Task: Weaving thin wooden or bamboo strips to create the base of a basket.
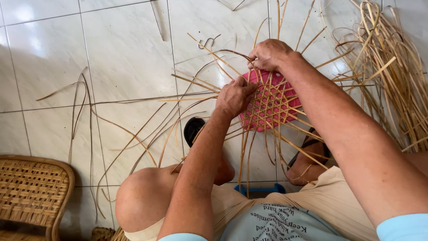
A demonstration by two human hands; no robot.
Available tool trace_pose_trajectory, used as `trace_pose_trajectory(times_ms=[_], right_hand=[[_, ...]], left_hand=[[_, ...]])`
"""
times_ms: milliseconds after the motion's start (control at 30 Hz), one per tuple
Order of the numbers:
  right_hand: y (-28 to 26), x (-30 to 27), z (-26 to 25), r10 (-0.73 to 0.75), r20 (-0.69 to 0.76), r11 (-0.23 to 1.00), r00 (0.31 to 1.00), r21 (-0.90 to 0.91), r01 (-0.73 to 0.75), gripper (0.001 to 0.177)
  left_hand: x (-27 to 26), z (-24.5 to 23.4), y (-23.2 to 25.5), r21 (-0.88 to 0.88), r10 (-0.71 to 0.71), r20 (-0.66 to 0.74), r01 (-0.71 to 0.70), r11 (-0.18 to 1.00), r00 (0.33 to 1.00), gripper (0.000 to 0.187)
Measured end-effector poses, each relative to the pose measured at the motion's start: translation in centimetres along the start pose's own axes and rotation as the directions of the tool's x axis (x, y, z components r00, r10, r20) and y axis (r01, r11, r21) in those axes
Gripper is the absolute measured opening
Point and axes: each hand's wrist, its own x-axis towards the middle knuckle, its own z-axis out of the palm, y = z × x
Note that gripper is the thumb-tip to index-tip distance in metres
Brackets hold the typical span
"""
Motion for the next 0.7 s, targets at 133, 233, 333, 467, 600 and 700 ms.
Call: trace_pose_trajectory(times_ms=[133,233,333,467,600,700], right_hand=[[1.2,1.9,1.4,-0.022,-0.152,0.962,0.988,0.265,0.063,0.017],[-0.1,0.8,1.4,0.135,-0.019,0.822,0.991,0.561,-0.101,0.011],[-0.5,0.2,1.0,0.098,-0.016,0.808,0.995,0.585,-0.070,0.016],[-0.9,-0.7,0.0,0.070,0.058,0.789,0.996,0.608,-0.091,0.026],[0.3,-0.6,1.3,-0.064,0.093,0.566,0.994,0.823,-0.040,0.050],[1.1,-3.6,1.9,-0.052,-0.113,0.254,0.992,0.959,0.123,0.076]], left_hand=[[-0.2,1.2,-0.3,-0.031,0.009,-0.109,-0.012,0.999,0.994,0.035],[-0.3,1.3,-0.2,-0.030,-0.003,-0.106,0.000,1.000,0.994,0.034],[-0.5,1.2,-0.1,-0.016,0.018,-0.128,-0.020,1.000,0.992,0.033],[-0.5,1.4,-0.2,0.009,0.050,-0.154,-0.049,0.999,0.987,0.034],[-0.6,0.6,0.2,-0.027,0.039,-0.139,-0.043,0.999,0.990,0.033],[-0.5,1.0,-0.1,-0.019,0.020,-0.122,-0.023,1.000,0.992,0.035]])
